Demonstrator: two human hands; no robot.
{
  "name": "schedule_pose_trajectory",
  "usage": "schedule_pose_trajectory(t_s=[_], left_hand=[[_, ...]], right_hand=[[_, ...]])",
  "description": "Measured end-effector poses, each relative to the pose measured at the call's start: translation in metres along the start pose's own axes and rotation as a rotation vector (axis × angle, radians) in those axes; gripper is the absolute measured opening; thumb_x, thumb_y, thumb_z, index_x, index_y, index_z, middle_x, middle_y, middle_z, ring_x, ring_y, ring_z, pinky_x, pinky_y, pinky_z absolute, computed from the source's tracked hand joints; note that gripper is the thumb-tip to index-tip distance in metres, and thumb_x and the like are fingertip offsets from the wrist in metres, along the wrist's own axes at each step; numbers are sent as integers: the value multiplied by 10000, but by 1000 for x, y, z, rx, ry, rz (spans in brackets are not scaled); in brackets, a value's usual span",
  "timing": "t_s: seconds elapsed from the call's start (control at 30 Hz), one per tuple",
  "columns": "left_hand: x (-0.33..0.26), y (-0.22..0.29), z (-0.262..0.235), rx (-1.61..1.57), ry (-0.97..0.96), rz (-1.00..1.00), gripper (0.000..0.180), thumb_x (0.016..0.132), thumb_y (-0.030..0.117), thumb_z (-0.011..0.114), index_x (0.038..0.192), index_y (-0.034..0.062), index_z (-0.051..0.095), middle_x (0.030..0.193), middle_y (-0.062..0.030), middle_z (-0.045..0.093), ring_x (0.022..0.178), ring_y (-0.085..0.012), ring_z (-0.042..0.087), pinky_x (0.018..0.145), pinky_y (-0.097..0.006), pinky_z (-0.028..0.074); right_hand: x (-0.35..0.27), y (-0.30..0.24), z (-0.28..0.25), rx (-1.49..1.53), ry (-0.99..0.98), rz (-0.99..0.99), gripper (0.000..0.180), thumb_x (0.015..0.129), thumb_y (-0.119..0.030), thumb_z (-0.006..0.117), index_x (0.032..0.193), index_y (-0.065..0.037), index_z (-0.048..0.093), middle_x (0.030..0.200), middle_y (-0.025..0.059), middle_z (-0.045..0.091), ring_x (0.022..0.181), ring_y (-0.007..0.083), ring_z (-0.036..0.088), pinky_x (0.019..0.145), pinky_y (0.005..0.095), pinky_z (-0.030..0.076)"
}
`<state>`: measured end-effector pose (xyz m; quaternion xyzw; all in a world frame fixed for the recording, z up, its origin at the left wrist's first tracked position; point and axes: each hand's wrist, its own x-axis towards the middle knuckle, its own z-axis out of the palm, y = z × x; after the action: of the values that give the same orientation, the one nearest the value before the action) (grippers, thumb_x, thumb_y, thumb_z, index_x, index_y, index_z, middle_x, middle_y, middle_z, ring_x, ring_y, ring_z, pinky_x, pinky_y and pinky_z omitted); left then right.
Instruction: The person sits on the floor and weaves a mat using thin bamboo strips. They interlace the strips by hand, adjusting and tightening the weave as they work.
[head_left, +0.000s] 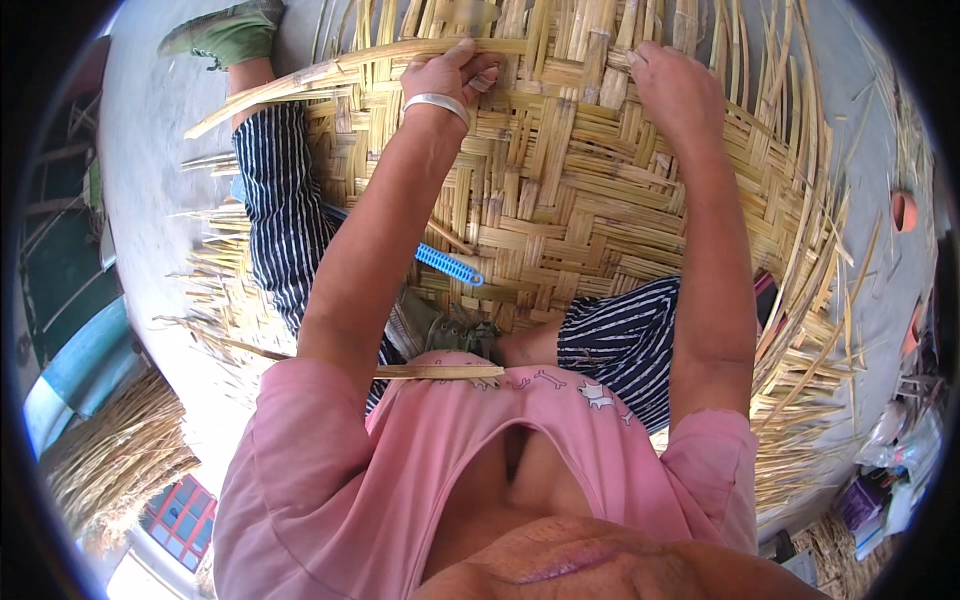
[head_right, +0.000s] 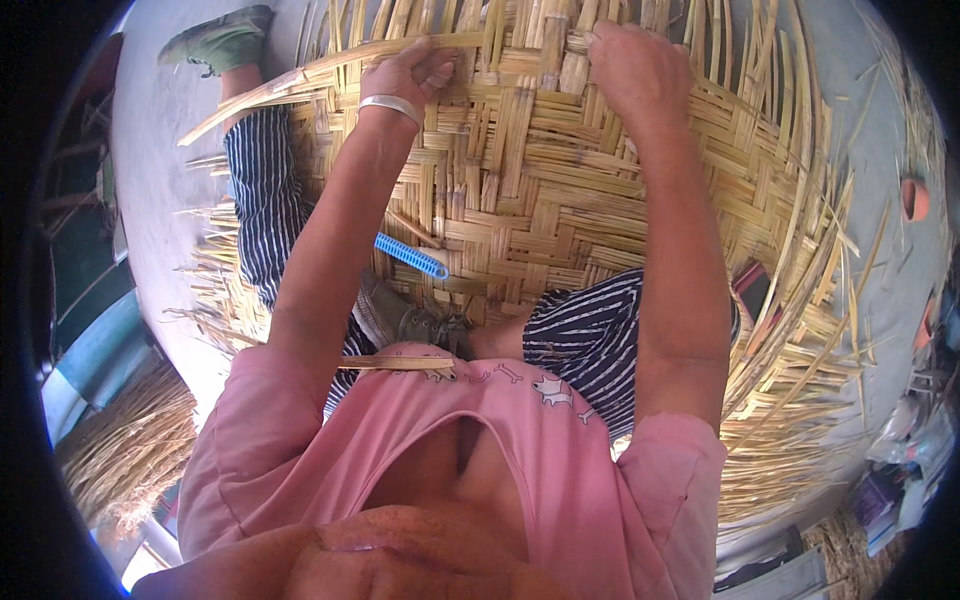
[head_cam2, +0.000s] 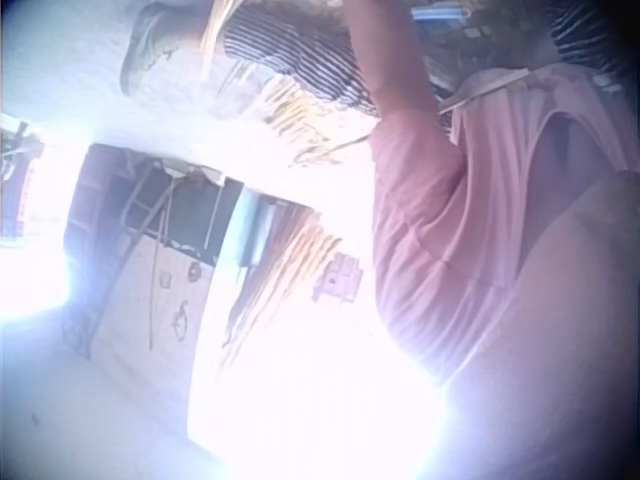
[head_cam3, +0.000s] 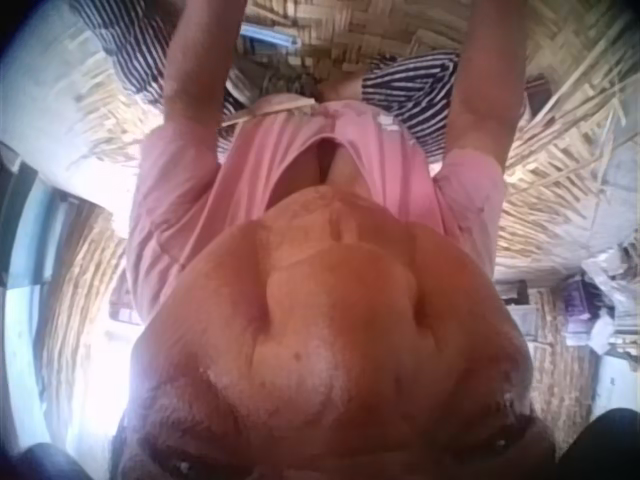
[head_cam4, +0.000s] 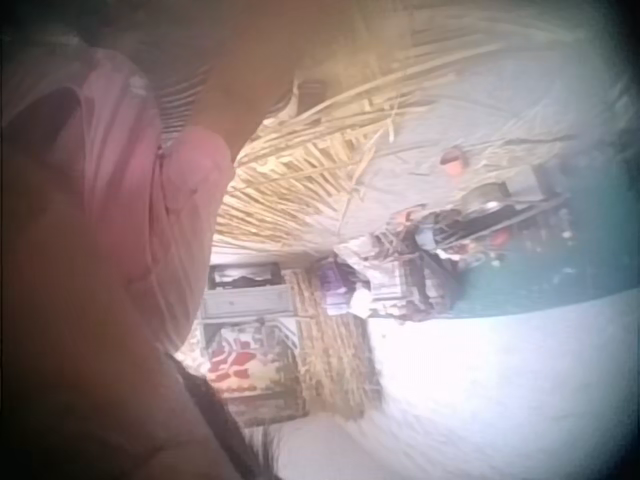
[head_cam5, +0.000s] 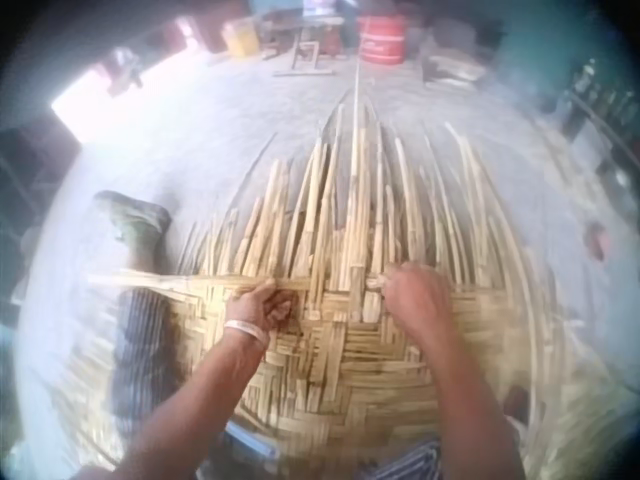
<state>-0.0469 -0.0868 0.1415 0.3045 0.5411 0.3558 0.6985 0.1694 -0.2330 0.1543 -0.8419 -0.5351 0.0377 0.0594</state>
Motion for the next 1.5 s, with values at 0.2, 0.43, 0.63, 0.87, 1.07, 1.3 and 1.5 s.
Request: schedule_pose_trajectory(t_s=[0.2, 0.43, 0.63, 0.87, 1.07, 1.3, 1.5], left_hand=[[28, -11, -13, -92, -41, -144, 310, 984, 43, 647, 1234, -113, 553, 1144, -237, 665, 1076, -399, 700, 803, -425, 625], [29, -2, -17, -268, -49, -231, 388, 1021, 259, 606, 1263, -38, 548, 1286, -209, 632, 1029, -377, 696, 781, -468, 615], [50, 15, -34, -262, 17, -195, 270, 997, 137, 601, 1201, -34, 556, 1185, -223, 670, 946, -374, 725, 662, -448, 623], [38, 10, -29, -206, 17, -179, 211, 953, 48, 640, 1112, 2, 510, 945, -192, 694, 722, -305, 740, 520, -387, 599], [52, -5, -22, -311, -50, -221, 345, 921, -28, 667, 1149, 85, 434, 879, -173, 661, 665, -315, 722, 489, -408, 580], [58, -4, -59, -302, -264, -218, 192, 966, 31, 679, 1107, 44, 550, 1016, -157, 709, 934, -314, 753, 749, -410, 655], [48, 21, -73, -135, -515, -194, 228, 988, 33, 650, 1207, -24, 621, 1135, -168, 714, 1031, -297, 738, 893, -365, 626]], right_hand=[[11, -6, -1, -41, -202, 36, 318, 1030, -367, 471, 1120, -136, 670, 1105, 131, 720, 1027, 387, 664, 886, 520, 515], [8, 3, 0, -11, -92, -10, 349, 1026, -391, 488, 1028, -84, 656, 1026, 174, 704, 975, 410, 658, 825, 529, 497], [12, 19, -12, -18, -225, 98, 354, 1041, -384, 495, 1052, -68, 654, 992, 195, 672, 923, 412, 635, 785, 492, 481], [10, 48, -13, 178, -213, 134, 354, 1023, -403, 560, 1083, -81, 693, 935, 156, 681, 850, 340, 645, 771, 435, 482], [-4, 58, 5, -141, 6, -19, 278, 1013, -308, 557, 1050, -78, 707, 1005, 162, 685, 944, 359, 643, 855, 482, 496], [26, -72, 23, 271, 73, -295, 358, 1026, -227, 506, 1313, -66, 646, 1230, 128, 677, 1162, 318, 647, 939, 508, 526], [55, -118, 26, 243, -142, -305, 355, 1045, -338, 547, 1277, -92, 652, 1230, 148, 654, 1084, 293, 662, 912, 471, 524]])
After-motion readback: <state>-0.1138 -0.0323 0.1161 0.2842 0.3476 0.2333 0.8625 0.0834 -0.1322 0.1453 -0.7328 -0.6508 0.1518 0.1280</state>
